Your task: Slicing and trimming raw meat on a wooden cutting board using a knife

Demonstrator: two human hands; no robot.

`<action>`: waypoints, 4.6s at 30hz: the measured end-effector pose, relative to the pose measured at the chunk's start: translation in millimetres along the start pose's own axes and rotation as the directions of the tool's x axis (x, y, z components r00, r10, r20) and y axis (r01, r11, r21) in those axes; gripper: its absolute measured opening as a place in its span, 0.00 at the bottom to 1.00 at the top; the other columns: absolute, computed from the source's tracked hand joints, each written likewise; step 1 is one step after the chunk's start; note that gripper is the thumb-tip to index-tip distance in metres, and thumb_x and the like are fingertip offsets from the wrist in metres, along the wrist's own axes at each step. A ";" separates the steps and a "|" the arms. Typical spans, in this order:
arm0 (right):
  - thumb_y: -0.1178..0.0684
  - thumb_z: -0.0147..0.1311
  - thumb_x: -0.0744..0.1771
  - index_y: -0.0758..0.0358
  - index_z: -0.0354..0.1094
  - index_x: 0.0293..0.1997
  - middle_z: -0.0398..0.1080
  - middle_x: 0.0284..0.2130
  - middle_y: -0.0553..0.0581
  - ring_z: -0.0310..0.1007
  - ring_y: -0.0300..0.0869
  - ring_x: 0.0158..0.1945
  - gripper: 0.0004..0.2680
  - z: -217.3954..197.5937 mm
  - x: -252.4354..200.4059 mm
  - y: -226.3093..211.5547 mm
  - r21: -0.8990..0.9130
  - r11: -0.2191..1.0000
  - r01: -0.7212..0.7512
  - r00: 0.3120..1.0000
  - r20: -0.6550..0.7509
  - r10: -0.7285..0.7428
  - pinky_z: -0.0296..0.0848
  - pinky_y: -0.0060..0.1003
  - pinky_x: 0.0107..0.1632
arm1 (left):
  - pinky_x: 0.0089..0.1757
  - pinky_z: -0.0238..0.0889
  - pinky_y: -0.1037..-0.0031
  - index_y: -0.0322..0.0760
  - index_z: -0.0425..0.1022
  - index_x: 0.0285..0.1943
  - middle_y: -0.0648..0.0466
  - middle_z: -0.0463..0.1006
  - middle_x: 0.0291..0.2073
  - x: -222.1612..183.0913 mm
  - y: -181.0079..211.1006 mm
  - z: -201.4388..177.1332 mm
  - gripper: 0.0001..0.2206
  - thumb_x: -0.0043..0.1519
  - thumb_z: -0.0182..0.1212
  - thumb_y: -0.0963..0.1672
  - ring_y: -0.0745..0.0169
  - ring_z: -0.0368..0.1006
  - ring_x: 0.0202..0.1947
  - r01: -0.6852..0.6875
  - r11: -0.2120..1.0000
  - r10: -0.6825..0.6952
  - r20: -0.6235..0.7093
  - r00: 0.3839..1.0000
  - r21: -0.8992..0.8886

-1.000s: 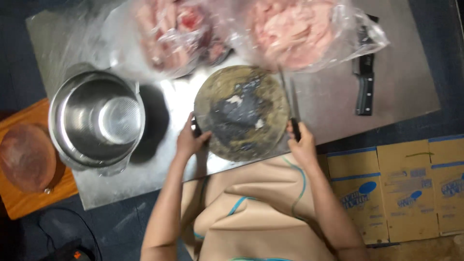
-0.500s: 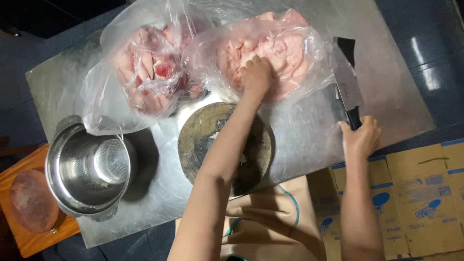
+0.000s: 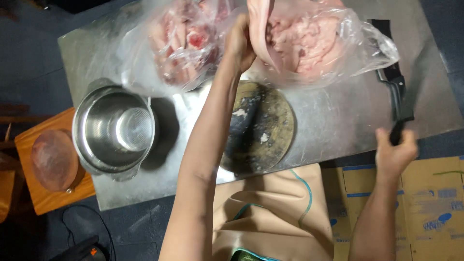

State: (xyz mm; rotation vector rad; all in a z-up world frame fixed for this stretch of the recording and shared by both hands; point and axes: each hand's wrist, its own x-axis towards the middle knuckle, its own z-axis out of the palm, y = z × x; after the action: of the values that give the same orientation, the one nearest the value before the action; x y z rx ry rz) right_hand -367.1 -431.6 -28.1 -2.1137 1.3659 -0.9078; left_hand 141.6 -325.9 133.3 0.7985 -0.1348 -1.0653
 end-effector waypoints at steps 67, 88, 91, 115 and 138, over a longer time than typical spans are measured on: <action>0.54 0.45 0.70 0.61 0.58 0.74 0.70 0.54 0.59 0.68 0.48 0.54 0.20 51.3 -100.1 -312.2 0.184 0.961 0.207 0.537 0.800 -0.269 0.62 0.42 0.55 | 0.36 0.61 0.79 0.40 0.78 0.51 0.63 0.76 0.29 -316.6 -92.7 -135.0 0.17 0.65 0.55 0.53 0.74 0.67 0.32 0.112 0.545 0.320 -0.330 0.888 0.831; 0.52 0.40 0.72 0.32 0.46 0.79 0.63 0.68 0.51 0.67 0.61 0.63 0.23 38.6 -182.8 -299.0 -0.055 0.969 0.240 0.303 0.953 -0.021 0.66 0.64 0.62 | 0.37 0.71 0.63 0.49 0.79 0.49 0.51 0.70 0.31 -361.1 -144.8 -173.9 0.15 0.55 0.67 0.39 0.43 0.76 0.32 -0.090 0.338 0.605 -0.143 0.783 0.937; 0.53 0.38 0.73 0.36 0.43 0.80 0.75 0.50 0.68 0.73 0.73 0.47 0.23 49.8 -169.7 -332.3 0.072 0.948 0.309 0.286 0.944 -0.165 0.71 0.69 0.46 | 0.36 0.71 0.60 0.50 0.78 0.50 0.52 0.70 0.33 -365.3 -143.9 -173.4 0.15 0.54 0.67 0.40 0.43 0.76 0.32 -0.109 0.321 0.587 -0.107 0.802 0.941; 0.58 0.46 0.71 0.54 0.62 0.72 0.72 0.49 0.57 0.74 0.49 0.50 0.18 -31.7 -200.7 -254.0 0.171 0.954 0.246 0.336 0.908 -0.250 0.68 0.40 0.52 | 0.32 0.50 0.81 0.46 0.70 0.43 0.67 0.59 0.24 -363.9 -154.6 -184.2 0.13 0.53 0.67 0.46 0.77 0.56 0.25 0.204 0.831 0.204 -0.625 0.753 0.518; 0.43 0.42 0.71 0.24 0.55 0.74 0.66 0.41 0.55 0.77 0.60 0.40 0.20 -26.2 -189.8 -284.1 -0.245 0.731 0.637 0.267 0.960 0.089 0.75 0.60 0.35 | 0.39 0.57 0.90 0.43 0.79 0.38 0.68 0.74 0.31 -374.8 -180.7 -202.4 0.01 0.62 0.63 0.42 0.85 0.65 0.36 -0.098 0.930 0.240 -0.381 0.893 0.355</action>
State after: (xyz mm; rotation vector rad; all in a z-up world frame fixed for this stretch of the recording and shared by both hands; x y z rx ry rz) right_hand -267.6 -144.9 130.9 -2.6355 0.5456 0.9031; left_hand -85.3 43.7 -27.9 1.2798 -0.0139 -0.6885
